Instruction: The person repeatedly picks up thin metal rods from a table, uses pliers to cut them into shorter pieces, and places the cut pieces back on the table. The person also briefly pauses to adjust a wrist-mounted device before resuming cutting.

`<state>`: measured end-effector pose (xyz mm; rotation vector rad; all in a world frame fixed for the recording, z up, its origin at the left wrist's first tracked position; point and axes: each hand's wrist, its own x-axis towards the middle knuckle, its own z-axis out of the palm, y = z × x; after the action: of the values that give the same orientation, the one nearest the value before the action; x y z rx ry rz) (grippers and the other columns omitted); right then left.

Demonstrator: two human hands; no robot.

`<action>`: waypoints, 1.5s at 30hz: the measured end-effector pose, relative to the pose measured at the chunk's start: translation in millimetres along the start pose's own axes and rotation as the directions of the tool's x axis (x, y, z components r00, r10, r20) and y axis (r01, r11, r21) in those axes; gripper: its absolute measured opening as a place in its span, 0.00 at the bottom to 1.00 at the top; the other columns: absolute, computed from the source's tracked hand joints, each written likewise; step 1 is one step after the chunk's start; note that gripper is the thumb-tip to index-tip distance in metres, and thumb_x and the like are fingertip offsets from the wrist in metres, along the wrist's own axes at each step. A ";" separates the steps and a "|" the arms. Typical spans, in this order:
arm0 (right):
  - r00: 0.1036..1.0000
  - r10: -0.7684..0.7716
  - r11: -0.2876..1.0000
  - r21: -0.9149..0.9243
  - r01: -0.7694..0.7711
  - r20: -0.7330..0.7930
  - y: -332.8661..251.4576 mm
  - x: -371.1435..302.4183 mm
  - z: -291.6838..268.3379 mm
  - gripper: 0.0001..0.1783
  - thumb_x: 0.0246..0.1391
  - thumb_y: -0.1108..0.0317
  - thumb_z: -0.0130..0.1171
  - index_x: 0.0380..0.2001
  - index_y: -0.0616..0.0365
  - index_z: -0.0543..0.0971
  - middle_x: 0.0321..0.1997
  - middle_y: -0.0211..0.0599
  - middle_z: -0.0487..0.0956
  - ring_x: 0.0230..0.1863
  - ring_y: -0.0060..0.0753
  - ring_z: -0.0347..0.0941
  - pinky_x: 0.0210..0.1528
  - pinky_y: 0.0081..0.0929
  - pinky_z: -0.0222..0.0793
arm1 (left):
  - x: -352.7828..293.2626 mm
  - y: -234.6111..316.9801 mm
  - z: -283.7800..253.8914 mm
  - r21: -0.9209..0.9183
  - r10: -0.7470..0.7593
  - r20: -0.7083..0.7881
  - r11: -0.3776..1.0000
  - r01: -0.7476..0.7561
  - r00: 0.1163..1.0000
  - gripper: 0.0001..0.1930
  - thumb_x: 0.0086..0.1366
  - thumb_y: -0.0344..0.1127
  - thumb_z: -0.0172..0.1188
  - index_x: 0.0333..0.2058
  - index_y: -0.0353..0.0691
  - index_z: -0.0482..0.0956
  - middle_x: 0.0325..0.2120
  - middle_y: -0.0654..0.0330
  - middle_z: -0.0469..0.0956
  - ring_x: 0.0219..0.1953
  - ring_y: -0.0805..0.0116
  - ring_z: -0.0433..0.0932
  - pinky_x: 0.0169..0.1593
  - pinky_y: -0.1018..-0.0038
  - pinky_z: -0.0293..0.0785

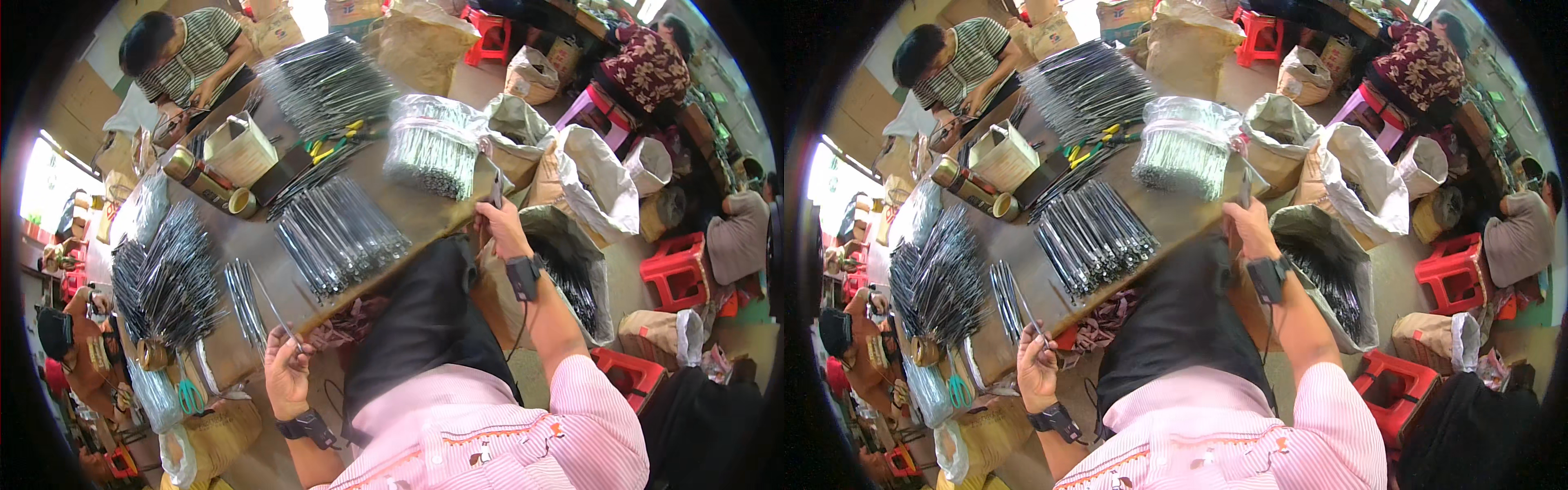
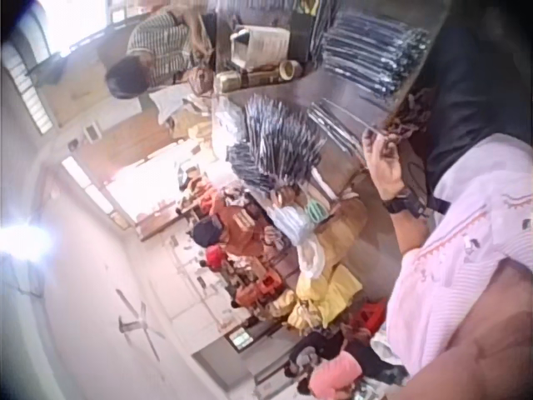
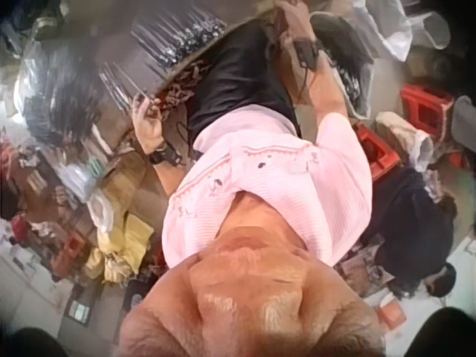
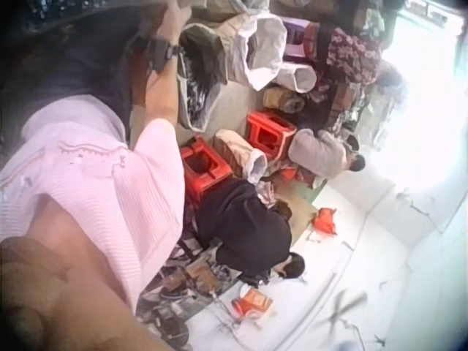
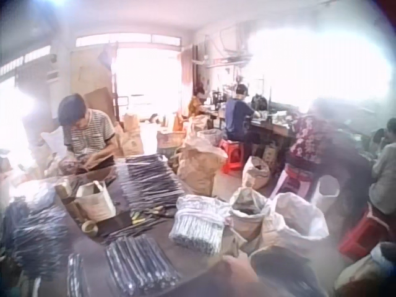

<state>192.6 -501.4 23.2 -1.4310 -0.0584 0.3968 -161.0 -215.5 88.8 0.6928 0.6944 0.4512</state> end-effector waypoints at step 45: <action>0.886 0.175 0.624 0.647 -0.437 0.429 -25.5 -52.9 67.0 0.06 0.63 0.69 0.52 0.40 0.59 0.75 0.42 0.42 0.80 0.36 0.36 0.78 0.38 0.31 0.78 | -11.8 -33.6 73.5 0.273 -0.188 0.224 0.954 0.124 0.956 0.12 0.61 0.24 0.59 0.44 0.35 0.73 0.34 0.58 0.78 0.34 0.62 0.83 0.37 0.78 0.80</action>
<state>130.8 -455.9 68.4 -0.5411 0.0827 0.8458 -112.0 -276.7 111.4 0.9126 0.5701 0.1232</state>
